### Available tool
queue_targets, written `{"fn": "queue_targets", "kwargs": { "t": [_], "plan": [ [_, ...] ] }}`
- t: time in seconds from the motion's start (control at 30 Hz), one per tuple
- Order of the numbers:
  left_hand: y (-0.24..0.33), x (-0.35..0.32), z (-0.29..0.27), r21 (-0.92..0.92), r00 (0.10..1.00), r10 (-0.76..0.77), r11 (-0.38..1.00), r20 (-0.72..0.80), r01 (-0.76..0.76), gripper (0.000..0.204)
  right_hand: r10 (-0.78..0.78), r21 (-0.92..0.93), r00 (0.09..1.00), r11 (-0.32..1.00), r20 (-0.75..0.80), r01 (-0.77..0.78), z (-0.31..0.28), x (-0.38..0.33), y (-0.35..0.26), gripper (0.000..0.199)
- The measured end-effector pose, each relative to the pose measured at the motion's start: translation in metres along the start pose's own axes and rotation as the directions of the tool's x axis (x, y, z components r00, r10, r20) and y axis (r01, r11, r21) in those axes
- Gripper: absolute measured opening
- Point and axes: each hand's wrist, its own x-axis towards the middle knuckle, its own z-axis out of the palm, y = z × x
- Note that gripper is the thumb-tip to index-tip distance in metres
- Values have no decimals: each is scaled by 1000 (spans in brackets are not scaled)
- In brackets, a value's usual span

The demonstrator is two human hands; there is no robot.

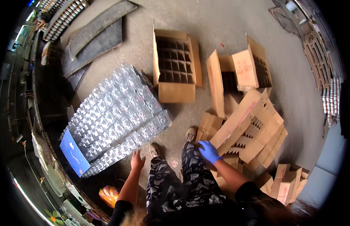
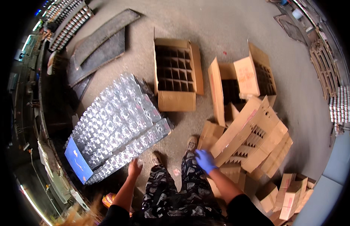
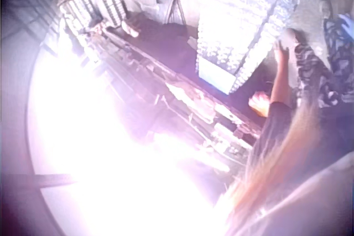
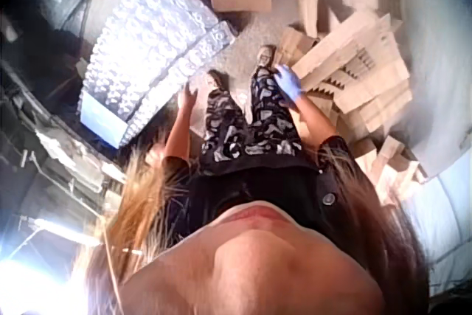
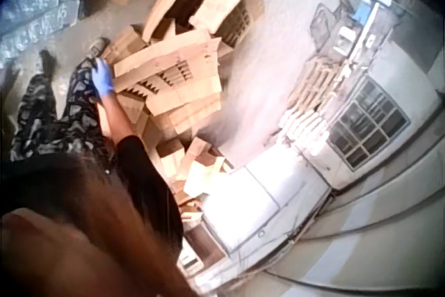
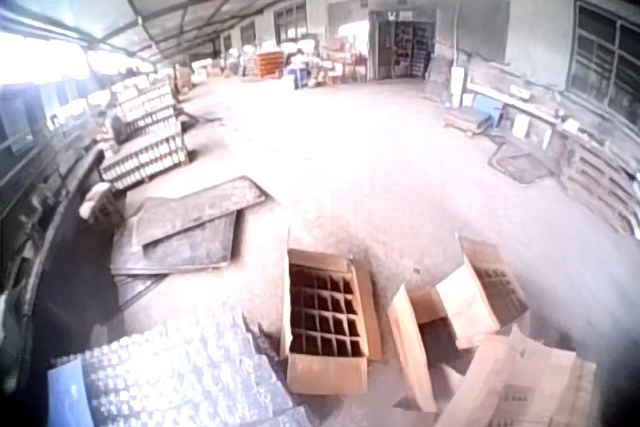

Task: The person arranges clear plastic containers on a table, picking them up from a pile and placing them in neat rows. They also handle a large dark mat, lifting and moving it aside to clear the workspace.

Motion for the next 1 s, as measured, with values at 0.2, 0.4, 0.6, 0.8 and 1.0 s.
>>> {"fn": "queue_targets", "kwargs": {
  "t": [0.2, 0.4, 0.6, 0.8, 1.0],
  "plan": [
    [-12, -71, 28, 7, 899, -91, 995, 428, 97, 51, 66, -44, 928, 995, -368, -89, -100, -64, 133, 32],
    [59, -54, 72, -222, 924, -64, 962, 376, 157, 38, 50, -72, 978, 995, -204, -66, -129, -105, 161, 25],
    [101, -2, 77, -365, 964, -74, 916, 257, 168, 40, -47, 108, 996, 993, -77, 56, -187, -21, 172, 25],
    [135, 56, 23, -381, 907, -209, 856, 366, 351, 39, -108, 160, 962, 976, -252, 151, -268, 96, 126, 31],
    [156, 134, -10, -453, 870, -274, 767, 409, 454, 42, -210, 201, 961, 948, -181, 245, -350, 241, -21, 30]
  ]
}}
